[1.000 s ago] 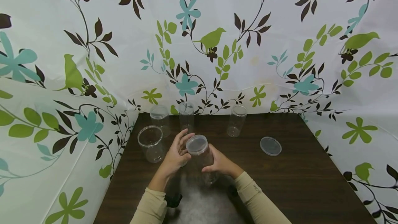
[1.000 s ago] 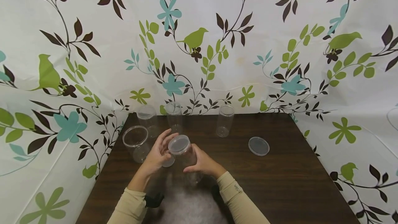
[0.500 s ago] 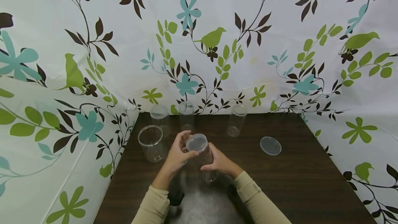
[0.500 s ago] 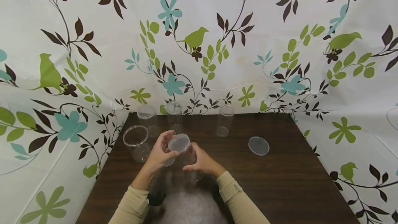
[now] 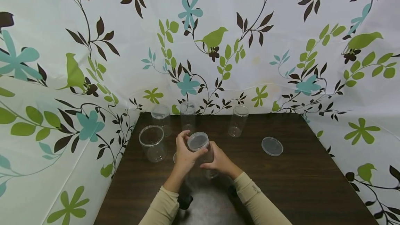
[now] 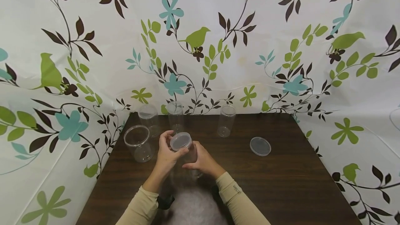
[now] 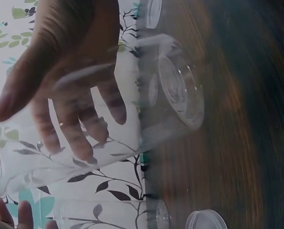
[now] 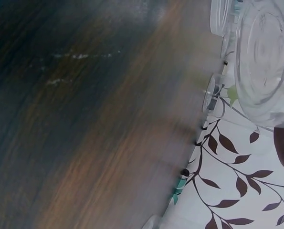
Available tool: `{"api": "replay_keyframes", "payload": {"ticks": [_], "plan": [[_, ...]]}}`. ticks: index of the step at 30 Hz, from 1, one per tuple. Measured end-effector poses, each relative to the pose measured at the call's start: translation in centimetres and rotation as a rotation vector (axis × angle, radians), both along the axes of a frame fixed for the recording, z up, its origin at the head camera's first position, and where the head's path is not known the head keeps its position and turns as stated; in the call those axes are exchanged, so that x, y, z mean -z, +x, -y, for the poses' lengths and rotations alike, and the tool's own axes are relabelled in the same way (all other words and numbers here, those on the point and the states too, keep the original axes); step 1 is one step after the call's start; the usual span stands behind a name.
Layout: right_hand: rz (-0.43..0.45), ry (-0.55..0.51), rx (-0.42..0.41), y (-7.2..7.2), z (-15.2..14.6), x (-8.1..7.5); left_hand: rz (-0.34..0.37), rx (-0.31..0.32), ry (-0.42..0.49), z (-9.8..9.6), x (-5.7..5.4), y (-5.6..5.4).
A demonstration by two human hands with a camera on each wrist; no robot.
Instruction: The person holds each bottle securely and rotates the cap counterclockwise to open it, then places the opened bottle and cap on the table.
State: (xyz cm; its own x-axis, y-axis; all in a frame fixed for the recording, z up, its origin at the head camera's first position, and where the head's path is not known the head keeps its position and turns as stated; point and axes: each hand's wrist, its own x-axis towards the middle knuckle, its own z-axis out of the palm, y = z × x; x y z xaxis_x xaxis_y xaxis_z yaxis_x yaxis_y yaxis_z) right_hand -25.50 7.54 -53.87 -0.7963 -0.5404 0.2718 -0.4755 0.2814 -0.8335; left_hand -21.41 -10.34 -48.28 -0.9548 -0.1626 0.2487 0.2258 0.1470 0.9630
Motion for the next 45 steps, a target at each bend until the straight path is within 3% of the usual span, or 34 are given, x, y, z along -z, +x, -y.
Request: {"api": "replay_keyframes", "payload": {"ticks": [4,7,12,16,21,28,33,36,41,45], "plan": [[0.070,-0.061,-0.059,0.0,-0.2,-0.2,-0.046,0.091,0.027,1.1,0.3,-0.2],[0.109,-0.074,-0.089,0.0,-0.6,-0.4,-0.063,0.244,0.100,2.5,0.3,-0.5],[0.137,-0.032,-0.139,-0.1,-1.4,-0.5,-0.003,0.529,0.217,4.7,0.2,-1.3],[0.162,-0.032,-0.192,-0.1,-1.5,-0.5,0.037,0.618,0.200,5.5,0.3,-1.6],[0.165,-0.024,-0.180,0.0,-1.4,-0.4,0.039,0.539,0.137,5.1,-0.1,-1.2],[0.105,0.018,-0.044,0.3,-0.7,-0.2,0.033,0.273,0.074,2.3,0.1,-0.5],[-0.050,0.011,0.059,0.4,0.1,0.1,-0.024,0.065,0.035,0.3,0.4,-0.3],[-0.132,0.029,0.130,0.5,0.5,0.3,-0.066,-0.015,0.013,-0.5,0.6,-0.3],[-0.155,0.032,0.165,0.6,0.7,0.3,-0.100,-0.056,-0.001,-0.8,0.7,-0.3],[-0.091,0.024,0.108,0.5,0.5,0.0,-0.086,0.019,0.012,0.1,0.7,-0.3]]}}
